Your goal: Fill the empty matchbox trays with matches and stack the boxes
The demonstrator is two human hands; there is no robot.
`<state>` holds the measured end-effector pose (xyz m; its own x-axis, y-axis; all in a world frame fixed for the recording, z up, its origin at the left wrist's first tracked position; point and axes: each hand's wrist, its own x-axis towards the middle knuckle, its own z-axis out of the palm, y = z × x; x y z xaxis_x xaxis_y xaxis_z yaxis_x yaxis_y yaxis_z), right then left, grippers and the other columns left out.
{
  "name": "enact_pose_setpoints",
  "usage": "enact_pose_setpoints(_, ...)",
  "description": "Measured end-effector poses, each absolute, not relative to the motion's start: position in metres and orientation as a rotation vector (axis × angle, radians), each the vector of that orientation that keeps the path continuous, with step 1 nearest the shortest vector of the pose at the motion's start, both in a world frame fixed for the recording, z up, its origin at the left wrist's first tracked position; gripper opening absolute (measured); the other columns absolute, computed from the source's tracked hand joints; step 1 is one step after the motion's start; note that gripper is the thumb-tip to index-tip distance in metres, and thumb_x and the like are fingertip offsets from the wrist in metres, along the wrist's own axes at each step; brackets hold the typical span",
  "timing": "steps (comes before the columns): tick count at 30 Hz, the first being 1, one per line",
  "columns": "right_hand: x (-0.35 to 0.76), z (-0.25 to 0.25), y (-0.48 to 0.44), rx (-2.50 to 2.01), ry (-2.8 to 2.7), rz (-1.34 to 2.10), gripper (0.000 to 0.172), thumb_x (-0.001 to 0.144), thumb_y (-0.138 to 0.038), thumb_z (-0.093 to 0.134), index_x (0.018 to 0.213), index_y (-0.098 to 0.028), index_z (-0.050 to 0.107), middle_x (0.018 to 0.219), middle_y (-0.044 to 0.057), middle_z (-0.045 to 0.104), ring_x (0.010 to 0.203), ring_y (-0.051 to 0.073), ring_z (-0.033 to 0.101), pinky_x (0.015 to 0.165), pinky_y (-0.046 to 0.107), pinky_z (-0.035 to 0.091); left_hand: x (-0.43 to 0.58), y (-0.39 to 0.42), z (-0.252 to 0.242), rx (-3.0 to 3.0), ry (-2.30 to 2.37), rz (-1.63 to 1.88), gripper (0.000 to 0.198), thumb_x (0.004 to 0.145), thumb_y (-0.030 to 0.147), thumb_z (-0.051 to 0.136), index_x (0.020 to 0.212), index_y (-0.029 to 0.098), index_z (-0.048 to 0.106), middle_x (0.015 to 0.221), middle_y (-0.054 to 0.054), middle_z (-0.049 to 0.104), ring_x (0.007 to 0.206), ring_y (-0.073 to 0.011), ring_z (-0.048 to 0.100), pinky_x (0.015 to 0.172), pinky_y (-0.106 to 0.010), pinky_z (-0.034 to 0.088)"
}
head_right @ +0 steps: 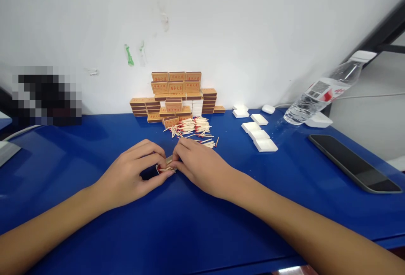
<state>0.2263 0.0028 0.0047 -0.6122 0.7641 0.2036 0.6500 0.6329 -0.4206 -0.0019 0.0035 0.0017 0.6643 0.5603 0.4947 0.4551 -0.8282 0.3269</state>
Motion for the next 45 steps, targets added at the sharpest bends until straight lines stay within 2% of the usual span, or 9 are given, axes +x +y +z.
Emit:
enact_pose_setpoints(5,0.227,0.001,0.006,-1.046,-2.439,0.423,0.008,0.107,-0.020,0.056,0.102,-0.018,0.063,0.104,0.007,0.064,0.100,0.022,0.060,0.088,0.037,0.049,-0.003,0.005,0.002,2.748,0.892,0.831,0.014,0.099,0.032,0.069,0.095,0.019,0.066,0.097,-0.006,0.069,0.090,-0.0222,0.060,0.083,-0.039,0.051)
enact_pose_setpoints(9,0.231,0.010,0.002,-0.977,-2.413,0.464,0.006,0.104,-0.023,0.062,0.103,-0.019,0.066,0.106,0.007,0.063,0.099,0.020,0.060,0.088,0.035,0.049,-0.004,0.004,0.004,2.765,0.988,0.772,0.028,0.090,0.042,0.078,0.097,0.019,0.064,0.093,-0.004,0.068,0.084,-0.0227,0.058,0.079,-0.040,0.050)
enact_pose_setpoints(12,0.234,0.017,-0.002,-0.941,-2.452,0.537,0.007,0.100,-0.025,0.068,0.105,-0.020,0.068,0.109,0.006,0.060,0.099,0.019,0.061,0.087,0.033,0.050,-0.005,0.004,0.005,2.759,0.995,0.735,0.024,0.090,0.038,0.077,0.095,0.020,0.062,0.089,-0.003,0.068,0.081,-0.0221,0.058,0.077,-0.040,0.050)
enact_pose_setpoints(19,0.237,0.013,0.002,-0.896,-2.526,0.512,0.006,0.102,-0.017,0.063,0.103,-0.020,0.068,0.109,0.007,0.059,0.099,0.019,0.061,0.090,0.035,0.051,-0.006,0.005,0.003,2.736,0.955,0.675,0.020,0.095,0.035,0.072,0.105,0.021,0.062,0.100,-0.005,0.071,0.091,-0.0244,0.062,0.083,-0.042,0.051)
enact_pose_setpoints(30,0.232,0.014,-0.001,-0.907,-2.496,0.506,0.007,0.103,-0.016,0.061,0.103,-0.018,0.068,0.106,0.007,0.061,0.096,0.019,0.061,0.087,0.034,0.051,-0.006,0.005,0.004,2.721,0.893,0.697,0.024,0.094,0.030,0.070,0.114,0.020,0.061,0.102,-0.007,0.071,0.094,-0.0257,0.064,0.084,-0.042,0.053)
enact_pose_setpoints(39,0.233,0.007,0.003,-0.913,-2.476,0.409,0.014,0.104,-0.017,0.056,0.101,-0.019,0.070,0.102,0.008,0.063,0.093,0.020,0.061,0.083,0.034,0.050,-0.006,0.003,0.003,2.710,0.903,0.675,0.029,0.094,0.030,0.070,0.119,0.020,0.060,0.104,-0.007,0.071,0.095,-0.0259,0.065,0.085,-0.043,0.054)
enact_pose_setpoints(45,0.232,0.010,-0.002,-0.851,-2.511,0.409,0.021,0.102,-0.013,0.055,0.105,-0.021,0.074,0.104,0.007,0.060,0.088,0.018,0.058,0.077,0.032,0.049,-0.006,0.004,0.004,2.696,0.915,0.681,0.025,0.094,0.030,0.069,0.115,0.022,0.058,0.102,-0.006,0.072,0.093,-0.0250,0.066,0.083,-0.042,0.055)
